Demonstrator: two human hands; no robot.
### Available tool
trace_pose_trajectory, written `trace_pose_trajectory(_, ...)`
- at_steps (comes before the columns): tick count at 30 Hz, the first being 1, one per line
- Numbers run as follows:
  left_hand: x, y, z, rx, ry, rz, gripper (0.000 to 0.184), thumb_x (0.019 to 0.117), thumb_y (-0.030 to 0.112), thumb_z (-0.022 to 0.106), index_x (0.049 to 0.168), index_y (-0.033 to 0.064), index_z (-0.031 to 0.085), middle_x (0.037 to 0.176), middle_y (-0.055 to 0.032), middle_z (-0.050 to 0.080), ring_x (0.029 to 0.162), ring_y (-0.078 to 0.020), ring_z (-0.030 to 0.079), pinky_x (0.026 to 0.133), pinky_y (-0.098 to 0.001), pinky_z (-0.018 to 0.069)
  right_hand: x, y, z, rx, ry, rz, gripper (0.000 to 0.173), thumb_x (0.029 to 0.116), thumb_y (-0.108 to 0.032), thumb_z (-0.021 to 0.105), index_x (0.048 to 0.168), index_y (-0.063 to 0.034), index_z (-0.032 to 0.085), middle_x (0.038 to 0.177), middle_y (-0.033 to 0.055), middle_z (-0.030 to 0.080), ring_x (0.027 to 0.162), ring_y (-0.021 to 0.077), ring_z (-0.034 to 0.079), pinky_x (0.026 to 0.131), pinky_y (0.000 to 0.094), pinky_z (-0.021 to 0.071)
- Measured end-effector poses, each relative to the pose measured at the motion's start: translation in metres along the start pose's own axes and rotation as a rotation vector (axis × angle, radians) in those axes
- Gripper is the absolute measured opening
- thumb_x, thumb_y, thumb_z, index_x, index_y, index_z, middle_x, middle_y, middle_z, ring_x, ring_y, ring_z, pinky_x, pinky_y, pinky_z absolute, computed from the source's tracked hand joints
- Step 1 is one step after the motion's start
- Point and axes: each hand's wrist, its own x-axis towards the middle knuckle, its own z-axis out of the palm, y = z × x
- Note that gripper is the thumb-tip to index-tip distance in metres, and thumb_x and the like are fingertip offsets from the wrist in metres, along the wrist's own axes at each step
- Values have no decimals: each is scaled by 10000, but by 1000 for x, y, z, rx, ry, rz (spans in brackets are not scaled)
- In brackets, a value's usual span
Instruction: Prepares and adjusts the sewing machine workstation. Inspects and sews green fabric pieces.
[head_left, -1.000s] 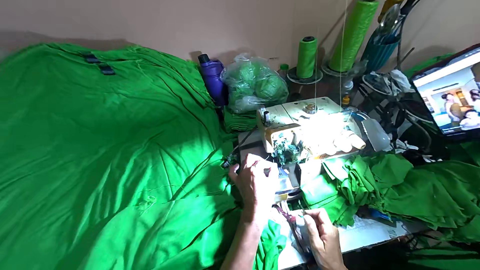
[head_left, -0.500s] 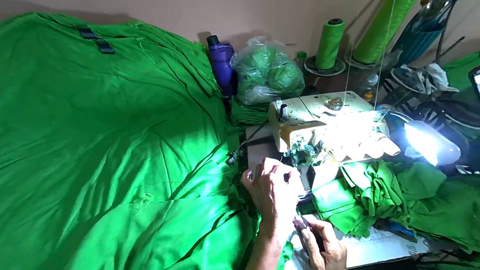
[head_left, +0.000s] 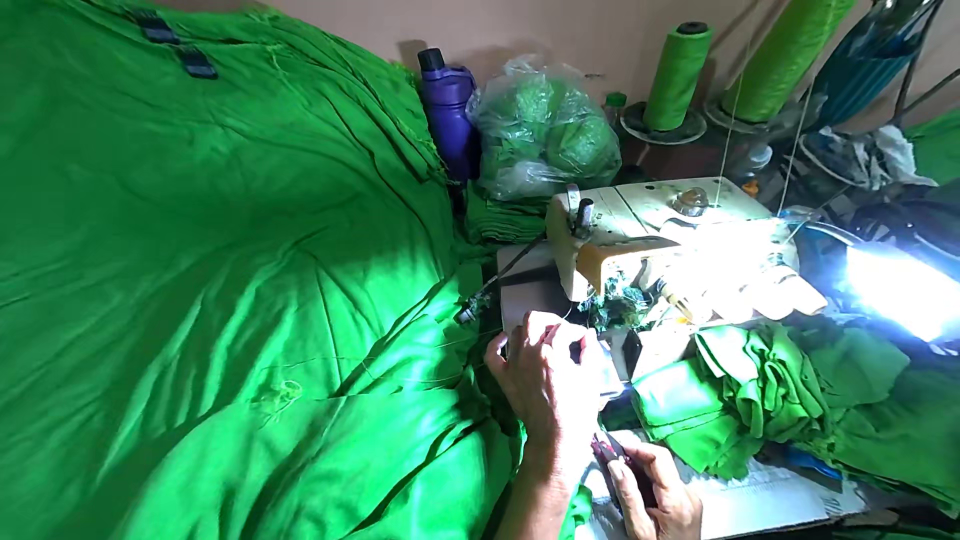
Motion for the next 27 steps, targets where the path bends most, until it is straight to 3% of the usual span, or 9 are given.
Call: trace_pose_trajectory(27,1,-1,7,59,-37,-24,91,819,260,769,769,188,790,875,-29,734,875,-216,681,973,-551,376,0,1,2,-42,-1,-9,277,967,-228,619,1011,40,674,831,83,704,754,-2,644,750,116,518)
